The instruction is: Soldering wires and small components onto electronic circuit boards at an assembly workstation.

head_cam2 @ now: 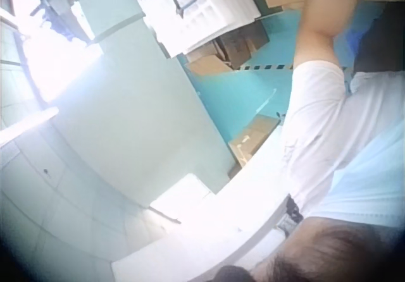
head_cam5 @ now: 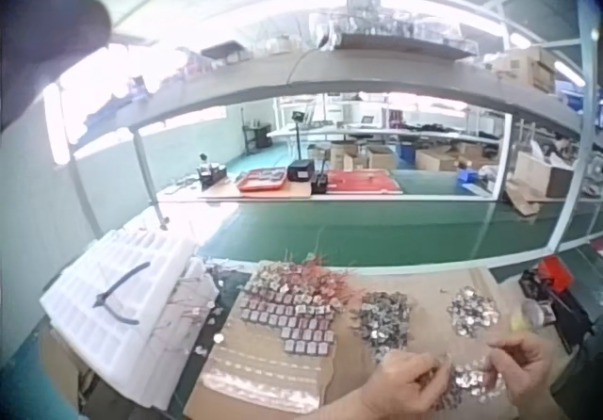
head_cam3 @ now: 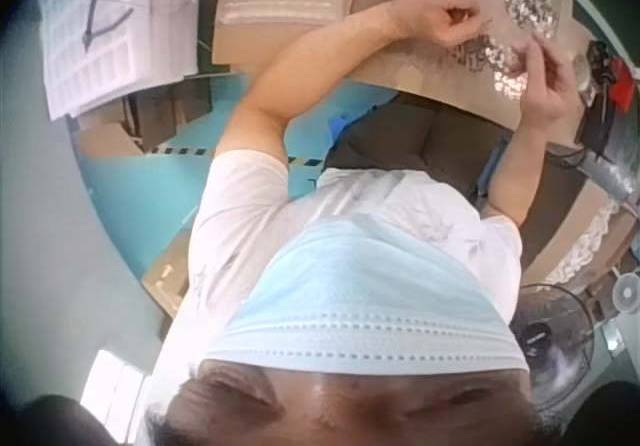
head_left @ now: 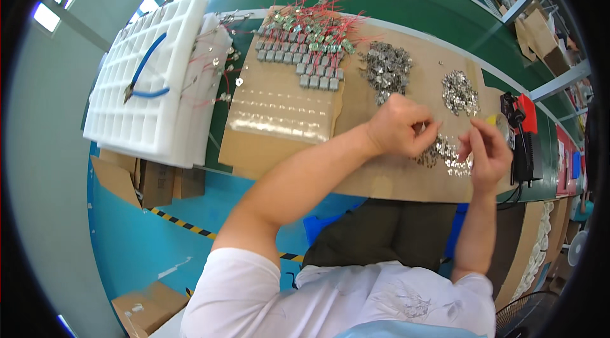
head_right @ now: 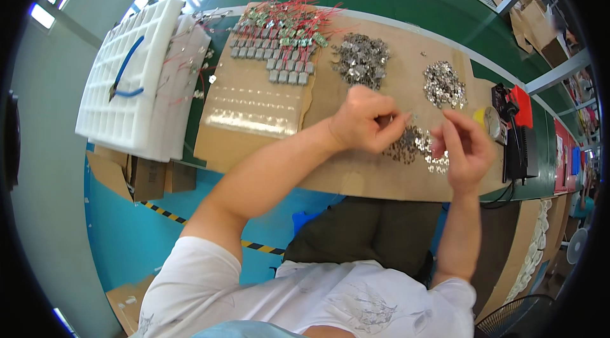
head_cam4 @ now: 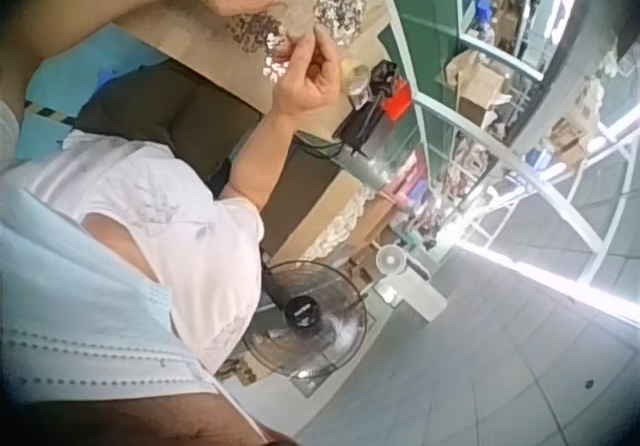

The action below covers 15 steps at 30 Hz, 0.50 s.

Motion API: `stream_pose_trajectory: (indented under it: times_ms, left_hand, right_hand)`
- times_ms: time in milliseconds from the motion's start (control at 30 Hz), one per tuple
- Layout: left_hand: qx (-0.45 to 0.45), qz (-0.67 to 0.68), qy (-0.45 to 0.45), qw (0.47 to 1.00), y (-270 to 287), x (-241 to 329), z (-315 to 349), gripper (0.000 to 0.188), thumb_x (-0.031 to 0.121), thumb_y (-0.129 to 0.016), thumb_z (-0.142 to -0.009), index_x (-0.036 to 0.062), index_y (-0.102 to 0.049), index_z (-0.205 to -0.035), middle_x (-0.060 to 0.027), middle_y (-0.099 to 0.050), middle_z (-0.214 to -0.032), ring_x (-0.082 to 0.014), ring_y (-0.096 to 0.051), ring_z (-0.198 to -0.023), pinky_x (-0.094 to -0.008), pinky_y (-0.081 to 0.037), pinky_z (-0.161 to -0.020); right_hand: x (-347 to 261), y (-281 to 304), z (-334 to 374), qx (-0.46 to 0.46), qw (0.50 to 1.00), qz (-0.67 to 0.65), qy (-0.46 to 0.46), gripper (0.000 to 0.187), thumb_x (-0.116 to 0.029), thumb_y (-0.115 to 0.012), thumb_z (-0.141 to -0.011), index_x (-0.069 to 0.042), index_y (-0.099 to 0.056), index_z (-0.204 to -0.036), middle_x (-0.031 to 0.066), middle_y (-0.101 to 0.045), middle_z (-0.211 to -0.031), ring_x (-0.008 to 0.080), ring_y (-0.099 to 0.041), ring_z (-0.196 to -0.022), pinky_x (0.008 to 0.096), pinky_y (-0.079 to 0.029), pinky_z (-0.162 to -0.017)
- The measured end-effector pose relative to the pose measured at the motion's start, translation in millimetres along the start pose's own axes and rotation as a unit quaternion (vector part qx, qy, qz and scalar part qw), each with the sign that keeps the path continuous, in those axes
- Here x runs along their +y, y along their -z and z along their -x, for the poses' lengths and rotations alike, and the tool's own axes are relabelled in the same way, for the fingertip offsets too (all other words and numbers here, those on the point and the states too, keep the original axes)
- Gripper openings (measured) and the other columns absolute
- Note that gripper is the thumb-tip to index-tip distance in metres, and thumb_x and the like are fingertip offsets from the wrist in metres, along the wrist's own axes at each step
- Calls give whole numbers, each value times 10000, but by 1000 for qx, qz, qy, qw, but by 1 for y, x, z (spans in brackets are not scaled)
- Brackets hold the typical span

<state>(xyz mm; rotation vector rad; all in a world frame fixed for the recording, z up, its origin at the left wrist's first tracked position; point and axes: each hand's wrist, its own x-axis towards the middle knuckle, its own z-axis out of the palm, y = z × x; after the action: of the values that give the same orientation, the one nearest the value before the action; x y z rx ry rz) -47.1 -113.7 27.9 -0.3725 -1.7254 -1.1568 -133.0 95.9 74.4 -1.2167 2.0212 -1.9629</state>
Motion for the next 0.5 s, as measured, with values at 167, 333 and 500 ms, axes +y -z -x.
stream_pose_trajectory:
  times_ms: [167,333,500]
  left_hand:
    - [72,-128,-7,989,8,-1,-12,155,51,-754,-853,50,-680,-717,-48,-623,-567,-109,-610,-480,-271,-469,-462]
    - [181,-368,180,894,82,15,-31,207,222,-846,-855,33,-788,-917,-100,-773,-832,-180,-716,-764,-318,-544,-702]
    - [29,-537,390,747,158,-1,7,353,353,-816,-739,11,-759,-808,-169,-739,-784,-329,-702,-719,-436,-553,-722]
  right_hand:
    - [47,-10,80,136,985,-10,-109,174,-75,-685,-1008,-26,-724,-1170,35,-673,-727,46,-525,-471,200,-385,-412]
    - [45,-20,75,162,966,-113,-168,157,-110,-709,-1001,-33,-747,-1131,19,-664,-706,41,-536,-479,202,-388,-408]
    - [44,-9,71,177,968,-97,-146,169,-124,-702,-1005,-20,-732,-1133,35,-678,-717,51,-552,-482,207,-398,-393]
